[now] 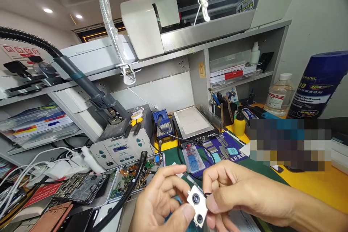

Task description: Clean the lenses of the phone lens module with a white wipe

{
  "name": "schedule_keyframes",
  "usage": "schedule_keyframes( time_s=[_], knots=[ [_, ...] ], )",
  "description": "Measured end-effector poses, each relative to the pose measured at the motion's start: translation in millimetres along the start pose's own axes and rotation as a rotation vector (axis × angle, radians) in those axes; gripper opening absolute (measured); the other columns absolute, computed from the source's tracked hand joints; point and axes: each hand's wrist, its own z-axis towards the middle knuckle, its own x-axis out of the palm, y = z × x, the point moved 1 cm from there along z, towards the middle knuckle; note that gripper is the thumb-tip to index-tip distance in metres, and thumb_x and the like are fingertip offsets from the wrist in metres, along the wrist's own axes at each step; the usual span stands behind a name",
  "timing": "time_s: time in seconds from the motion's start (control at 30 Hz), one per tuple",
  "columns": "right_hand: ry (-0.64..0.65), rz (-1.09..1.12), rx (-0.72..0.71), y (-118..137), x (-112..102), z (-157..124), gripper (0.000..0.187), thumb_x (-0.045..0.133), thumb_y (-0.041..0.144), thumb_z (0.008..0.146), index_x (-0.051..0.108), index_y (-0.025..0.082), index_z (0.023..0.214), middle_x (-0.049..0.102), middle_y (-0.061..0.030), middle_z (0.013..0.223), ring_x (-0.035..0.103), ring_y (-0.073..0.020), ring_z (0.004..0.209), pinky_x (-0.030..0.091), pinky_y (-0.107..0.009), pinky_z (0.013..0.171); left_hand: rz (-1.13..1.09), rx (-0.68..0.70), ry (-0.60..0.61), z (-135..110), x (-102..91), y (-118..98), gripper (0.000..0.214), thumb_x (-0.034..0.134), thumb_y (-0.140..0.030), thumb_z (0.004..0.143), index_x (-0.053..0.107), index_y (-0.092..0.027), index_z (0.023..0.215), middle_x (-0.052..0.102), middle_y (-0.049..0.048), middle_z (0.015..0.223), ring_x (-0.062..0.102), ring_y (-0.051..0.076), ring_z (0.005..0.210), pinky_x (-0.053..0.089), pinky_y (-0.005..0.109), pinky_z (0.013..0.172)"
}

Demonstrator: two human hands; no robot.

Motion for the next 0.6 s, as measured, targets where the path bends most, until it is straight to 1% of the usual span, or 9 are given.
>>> schedule_keyframes(
  time_s=[0.1,0.17,0.23,0.3,0.37,0.47,0.53,0.6],
  knots=[
    [-0.113,-0.049,-0.075,-6.3,8.7,1.4,0.013,0.069,0.019,0.073,0.058,0.013,0.068,0.07,-0.0053,0.065,0.064,-0.011,0.046,0.044,-0.016,0.041,0.007,-0.022,-0.006,5.2,-4.3,-3.9,0.054,0.079,-0.04,0.074,0.057,-0.019,0.119,0.062,0.002,0.08,0.053,0.009,0.055,0.043,0.014,0.037],
    [-0.187,-0.079,-0.13,-9.8,14.8,1.2,0.017,0.07,0.024,0.076,0.057,0.013,0.07,0.068,-0.0032,0.066,0.063,-0.0101,0.048,0.044,-0.017,0.044,-0.02,-0.021,-0.02,7.5,-7.0,-4.8,0.05,0.075,-0.037,0.078,0.057,-0.016,0.119,0.061,0.0025,0.079,0.055,0.01,0.057,0.043,0.015,0.036],
    [-0.264,-0.105,-0.18,-12.1,20.2,-0.2,0.021,0.069,0.031,0.081,0.059,0.013,0.073,0.068,-0.0025,0.069,0.061,-0.0095,0.051,0.043,-0.018,0.046,-0.048,-0.004,-0.035,7.8,-8.0,-5.0,0.042,0.069,-0.033,0.082,0.058,-0.014,0.117,0.062,0.0045,0.083,0.057,0.011,0.058,0.044,0.016,0.036],
    [-0.323,-0.117,-0.209,-13.8,24.5,-2.3,0.026,0.066,0.038,0.086,0.061,0.014,0.077,0.067,-0.0014,0.071,0.06,-0.0094,0.054,0.043,-0.019,0.048,-0.059,0.032,-0.049,5.8,-5.8,-5.4,0.037,0.068,-0.031,0.082,0.06,-0.013,0.114,0.063,0.0074,0.09,0.059,0.013,0.063,0.046,0.018,0.039],
    [-0.339,-0.126,-0.224,-15.9,27.2,-3.8,0.031,0.065,0.044,0.087,0.062,0.015,0.079,0.066,-0.0006,0.069,0.059,-0.0107,0.056,0.042,-0.019,0.048,-0.044,0.073,-0.068,2.2,-0.3,-6.8,0.038,0.072,-0.029,0.08,0.061,-0.013,0.112,0.063,0.0091,0.097,0.061,0.015,0.068,0.048,0.019,0.043],
    [-0.349,-0.126,-0.246,-20.9,28.3,-4.4,0.036,0.068,0.05,0.085,0.062,0.015,0.08,0.067,-0.0009,0.067,0.06,-0.0122,0.055,0.042,-0.02,0.047,0.068,0.124,-0.116,-3.5,9.2,-9.5,0.032,0.071,-0.024,0.081,0.062,-0.015,0.111,0.065,0.0076,0.096,0.064,0.014,0.072,0.047,0.018,0.048],
    [-0.37,-0.116,-0.253,-24.6,28.1,-4.4,0.036,0.07,0.05,0.083,0.062,0.015,0.079,0.066,-0.0002,0.065,0.059,-0.0123,0.054,0.041,-0.02,0.046,0.172,0.157,-0.137,-5.7,12.4,-10.1,0.027,0.067,-0.022,0.084,0.062,-0.016,0.11,0.067,0.0062,0.094,0.062,0.011,0.067,0.045,0.017,0.05],
    [-0.374,-0.114,-0.247,-26.9,28.6,-4.9,0.035,0.071,0.048,0.082,0.062,0.015,0.076,0.066,-0.0002,0.062,0.059,-0.0125,0.055,0.041,-0.02,0.048,0.252,0.186,-0.128,-6.7,12.0,-8.9,0.026,0.064,-0.02,0.086,0.062,-0.017,0.112,0.069,0.0056,0.095,0.058,0.007,0.059,0.044,0.018,0.051]
  ],
)
